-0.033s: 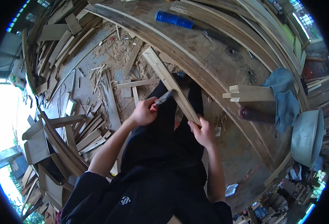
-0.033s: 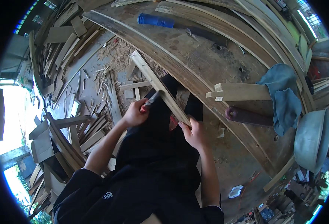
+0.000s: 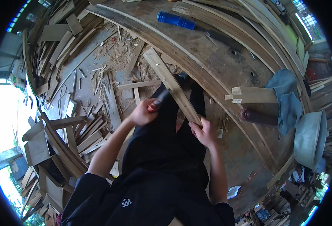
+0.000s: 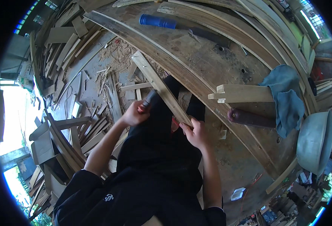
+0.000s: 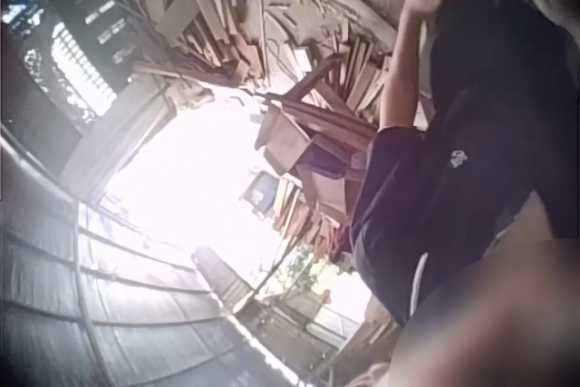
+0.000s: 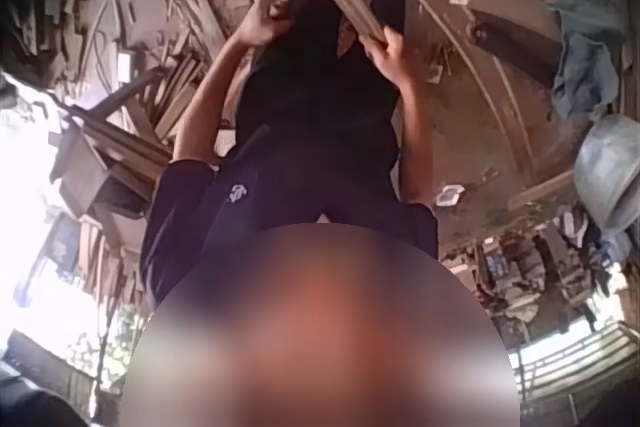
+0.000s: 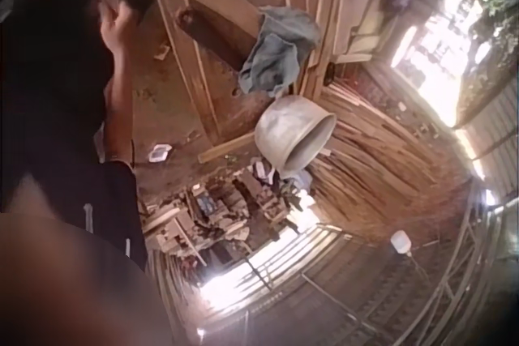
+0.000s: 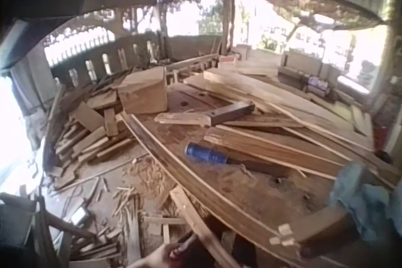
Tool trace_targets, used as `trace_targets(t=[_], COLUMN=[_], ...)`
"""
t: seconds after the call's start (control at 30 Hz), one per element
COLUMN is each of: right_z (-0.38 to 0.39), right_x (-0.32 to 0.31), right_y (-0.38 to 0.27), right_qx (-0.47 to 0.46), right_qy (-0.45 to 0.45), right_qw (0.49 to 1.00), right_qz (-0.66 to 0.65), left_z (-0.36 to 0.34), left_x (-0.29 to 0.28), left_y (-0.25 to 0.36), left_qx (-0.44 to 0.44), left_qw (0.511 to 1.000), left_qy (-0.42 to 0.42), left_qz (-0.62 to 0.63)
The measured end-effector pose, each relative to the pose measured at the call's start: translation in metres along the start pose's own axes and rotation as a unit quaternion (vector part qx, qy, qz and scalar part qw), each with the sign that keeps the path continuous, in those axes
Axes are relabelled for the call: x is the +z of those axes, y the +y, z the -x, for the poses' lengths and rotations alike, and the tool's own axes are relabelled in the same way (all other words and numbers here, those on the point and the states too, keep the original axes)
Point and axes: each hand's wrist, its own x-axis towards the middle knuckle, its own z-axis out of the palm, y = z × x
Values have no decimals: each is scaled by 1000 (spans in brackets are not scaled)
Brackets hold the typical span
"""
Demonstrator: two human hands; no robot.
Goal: Use a wood rasp and pliers to shape and smooth a wooden piece.
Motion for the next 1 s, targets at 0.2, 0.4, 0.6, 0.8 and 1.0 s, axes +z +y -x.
trace_targets(t=[0.2, 0.4, 0.6, 0.8, 1.0], right_z=[-7, 12, 41, 26, 40], right_x=[12, 12, 14, 24, 39], right_y=[30, 13, 48, 42, 71], right_qx=[113, 121, 123, 172, 135], right_qy=[-103, -96, -12, -79, -6], right_qw=[988, 988, 991, 982, 989], right_qz=[-37, -11, 44, 16, 64], left_z=[14, 46, 10, -41, -138], left_x=[-26, -28, -27, 18, 183], left_y=[-9, -13, 135, 281, 453], left_qx=[-49, -130, 56, 294, 379], left_qw=[838, 910, 997, 948, 837], left_qy=[-48, 101, 59, -51, -117], left_qz=[541, 381, -8, -109, -377])
